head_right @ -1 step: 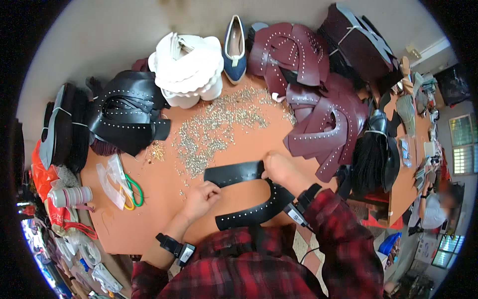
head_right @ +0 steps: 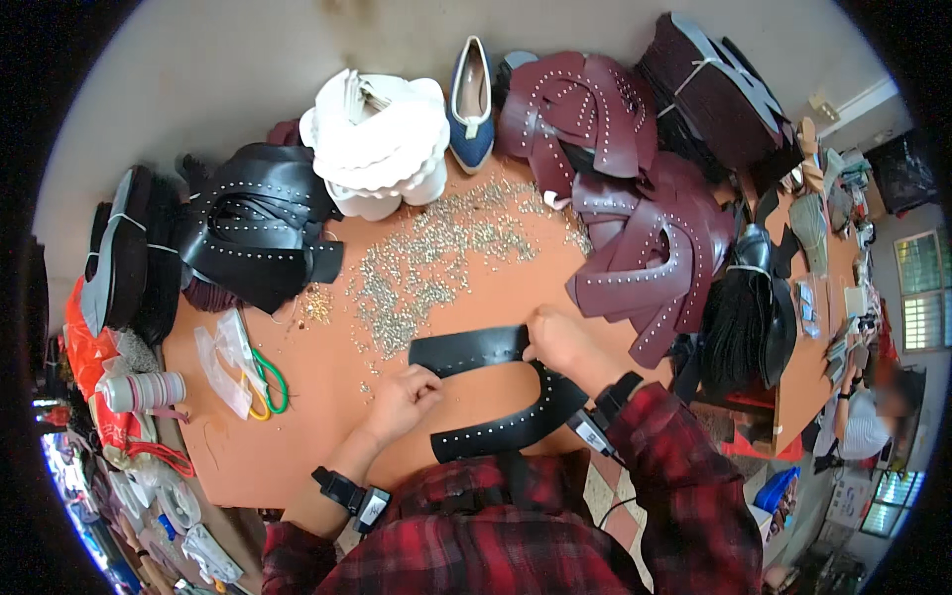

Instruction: Sorting, inspecting, and organizing various leather shoe components and decorative elements in a factory setting.

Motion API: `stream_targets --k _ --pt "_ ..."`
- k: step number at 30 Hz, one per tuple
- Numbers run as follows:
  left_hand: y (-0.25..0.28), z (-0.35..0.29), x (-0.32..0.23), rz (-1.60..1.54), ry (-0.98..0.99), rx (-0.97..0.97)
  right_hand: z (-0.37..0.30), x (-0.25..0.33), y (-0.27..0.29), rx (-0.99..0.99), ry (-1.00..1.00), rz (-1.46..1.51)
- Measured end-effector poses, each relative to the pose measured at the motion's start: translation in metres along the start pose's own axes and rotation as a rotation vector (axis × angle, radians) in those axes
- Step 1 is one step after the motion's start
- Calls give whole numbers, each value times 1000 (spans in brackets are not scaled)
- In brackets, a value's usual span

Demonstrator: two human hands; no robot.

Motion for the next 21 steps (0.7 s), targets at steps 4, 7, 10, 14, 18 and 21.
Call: stream_targets --k 4,7,10,14,18,21 --pt "3 -7 6 -52 -3 -26 -12 29 17 46 -84 65" --pt "1 -13 21 -257 66 -120 -26 54 9 -59 -62 75" --pt "1 -17 22 -240 22 -181 -40 90 -12 -97 149 152" --pt "3 -25 20 -203 11 -198 -39 106 -40 -6 180 162" --pt "6 -31 22 -224 -4 -264 -38 113 -43 27 219 153" --pt "6 -33 25 -231 -18 -287 -36 119 -48 38 195 96"
Point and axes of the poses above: each hand's wrist, its own z-axis towards the middle knuckle, its own y-axis out of the back of the hand, x = y × z, the point moved 4 cm from there along z, towards the middle knuckle, and after that the axes turned 1 degree about z, right-handed, at the moved point
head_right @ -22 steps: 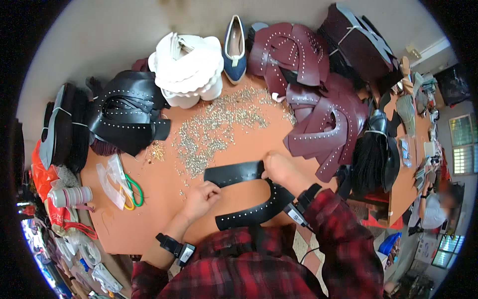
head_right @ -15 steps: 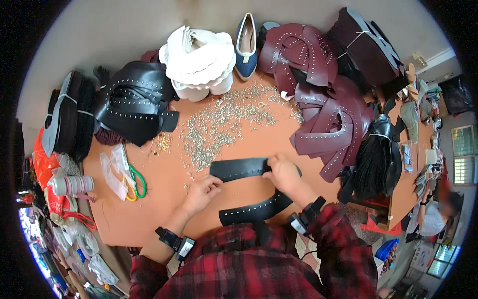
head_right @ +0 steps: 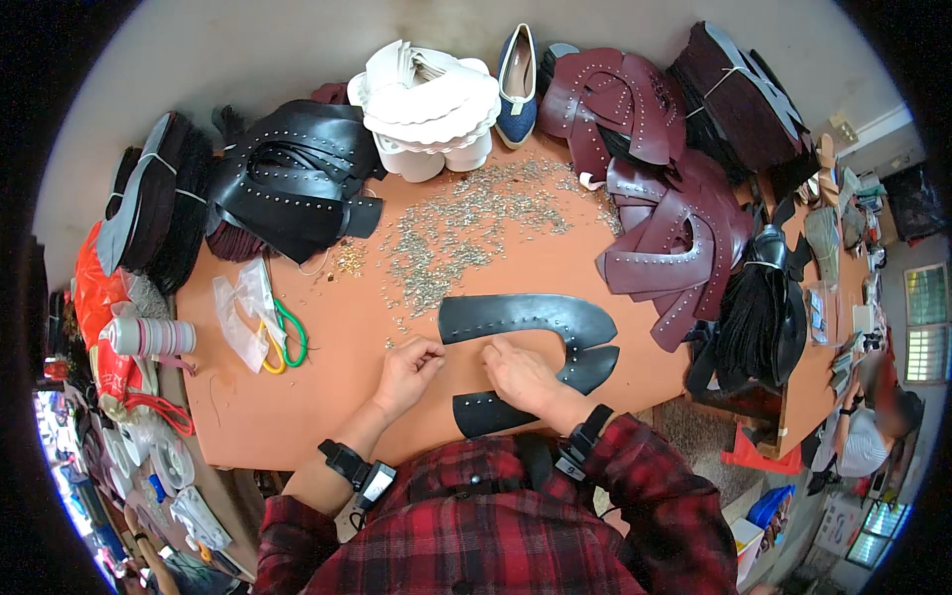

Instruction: Sorting, inspecting, and organizing various leather shoe components and decorative elements in a factory setting.

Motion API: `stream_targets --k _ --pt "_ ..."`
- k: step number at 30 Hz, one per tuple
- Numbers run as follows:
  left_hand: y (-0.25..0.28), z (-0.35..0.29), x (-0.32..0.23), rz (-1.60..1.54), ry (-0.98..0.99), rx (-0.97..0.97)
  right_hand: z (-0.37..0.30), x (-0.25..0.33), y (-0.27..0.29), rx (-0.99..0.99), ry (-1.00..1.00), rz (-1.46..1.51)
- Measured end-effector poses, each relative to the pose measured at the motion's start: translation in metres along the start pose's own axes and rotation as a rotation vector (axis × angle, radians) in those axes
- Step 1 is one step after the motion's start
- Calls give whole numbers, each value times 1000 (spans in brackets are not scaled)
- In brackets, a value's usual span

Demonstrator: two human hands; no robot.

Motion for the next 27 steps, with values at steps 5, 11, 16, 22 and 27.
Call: stream_targets --k 5,11,16,22,27 --pt "0 -5 8 -49 1 -26 5 8 -3 2 -15 -121" --pt "0 -5 3 -18 -49 -15 3 19 -3 9 20 -316" --pt "3 -4 8 56 -6 33 7 13 2 -43 -91 -165" --pt "5 1 6 57 2 85 -16 -52 47 -427 -377 -41" --pt "4 7 -7 153 -33 143 -17 -75 53 -437 -343 -34"
Point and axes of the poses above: each hand's wrist, its own z-axis towards the middle knuckle, its own y-axis out of the back of the hand, x = y × z, the point moved 4 cm from there along z, towards the middle knuckle, and after that the axes turned 1 degree about z, right-handed, at the moved point
